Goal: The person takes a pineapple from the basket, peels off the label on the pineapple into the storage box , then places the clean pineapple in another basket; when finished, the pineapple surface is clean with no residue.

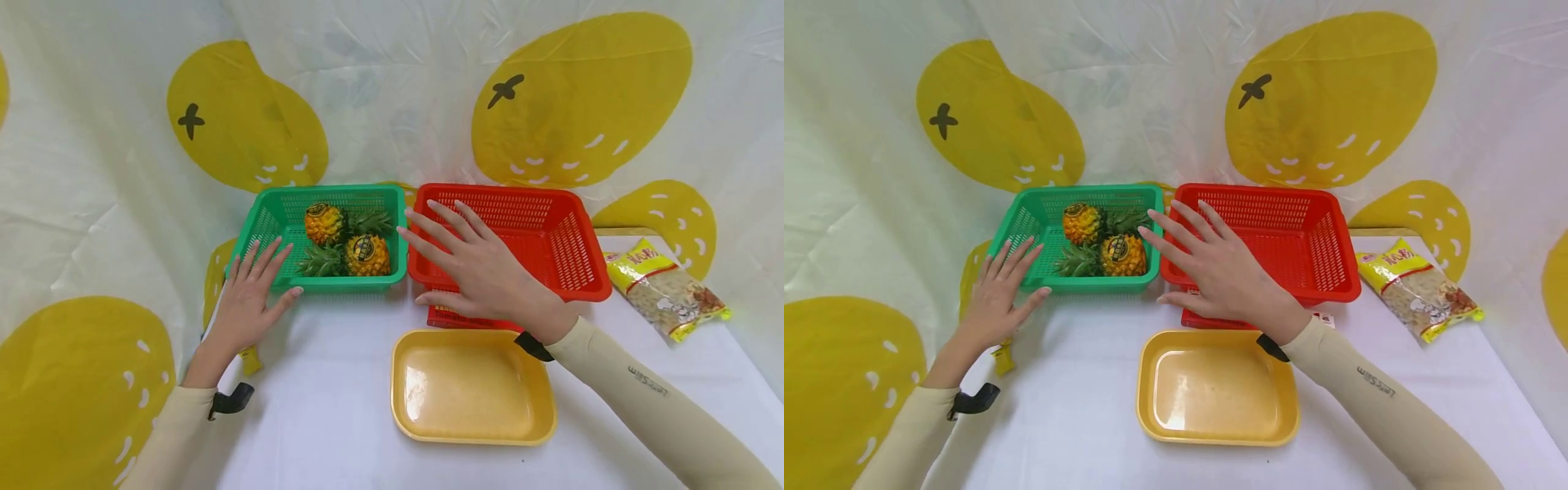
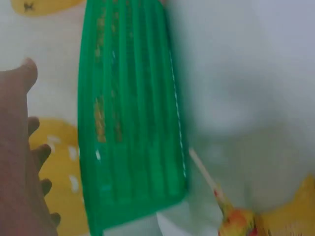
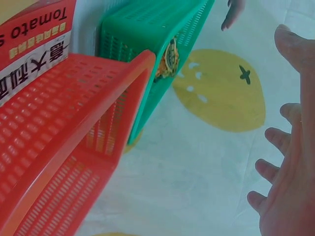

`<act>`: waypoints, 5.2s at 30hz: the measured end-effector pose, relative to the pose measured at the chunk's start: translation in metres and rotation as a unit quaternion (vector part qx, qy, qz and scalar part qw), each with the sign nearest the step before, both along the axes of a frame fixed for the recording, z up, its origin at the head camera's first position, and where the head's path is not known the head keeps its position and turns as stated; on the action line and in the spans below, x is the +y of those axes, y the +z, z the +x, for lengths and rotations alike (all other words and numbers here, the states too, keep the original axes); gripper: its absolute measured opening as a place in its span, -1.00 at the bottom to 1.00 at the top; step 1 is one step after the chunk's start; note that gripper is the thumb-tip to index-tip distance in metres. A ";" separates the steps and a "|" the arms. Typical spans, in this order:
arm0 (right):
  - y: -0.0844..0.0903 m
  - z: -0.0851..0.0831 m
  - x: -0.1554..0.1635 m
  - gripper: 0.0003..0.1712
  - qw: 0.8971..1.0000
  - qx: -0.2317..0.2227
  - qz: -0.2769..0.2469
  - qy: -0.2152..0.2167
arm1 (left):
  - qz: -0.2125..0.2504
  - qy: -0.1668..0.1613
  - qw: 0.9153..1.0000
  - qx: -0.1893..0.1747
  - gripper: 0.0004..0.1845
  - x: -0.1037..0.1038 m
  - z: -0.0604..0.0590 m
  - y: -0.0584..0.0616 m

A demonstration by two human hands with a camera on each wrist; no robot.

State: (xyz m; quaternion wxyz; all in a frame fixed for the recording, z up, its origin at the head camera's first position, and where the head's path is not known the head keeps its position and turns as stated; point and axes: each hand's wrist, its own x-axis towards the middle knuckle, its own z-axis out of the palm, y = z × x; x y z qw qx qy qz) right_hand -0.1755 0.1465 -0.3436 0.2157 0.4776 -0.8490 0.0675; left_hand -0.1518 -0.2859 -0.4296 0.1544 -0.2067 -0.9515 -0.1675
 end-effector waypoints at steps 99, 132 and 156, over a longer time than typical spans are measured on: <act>-0.077 -0.111 -0.132 0.04 0.946 -0.295 0.107 -0.087 | 0.475 0.147 0.842 -0.208 -0.07 -0.060 -0.039 -0.054; -0.066 -0.111 -0.131 -0.02 0.945 -0.318 0.016 -0.072 | 0.456 0.157 0.854 -0.197 -0.08 -0.049 -0.029 -0.032; -0.010 -0.082 -0.130 -0.02 0.959 -0.272 -0.025 -0.078 | 0.485 0.124 0.844 -0.194 -0.10 -0.044 -0.030 -0.024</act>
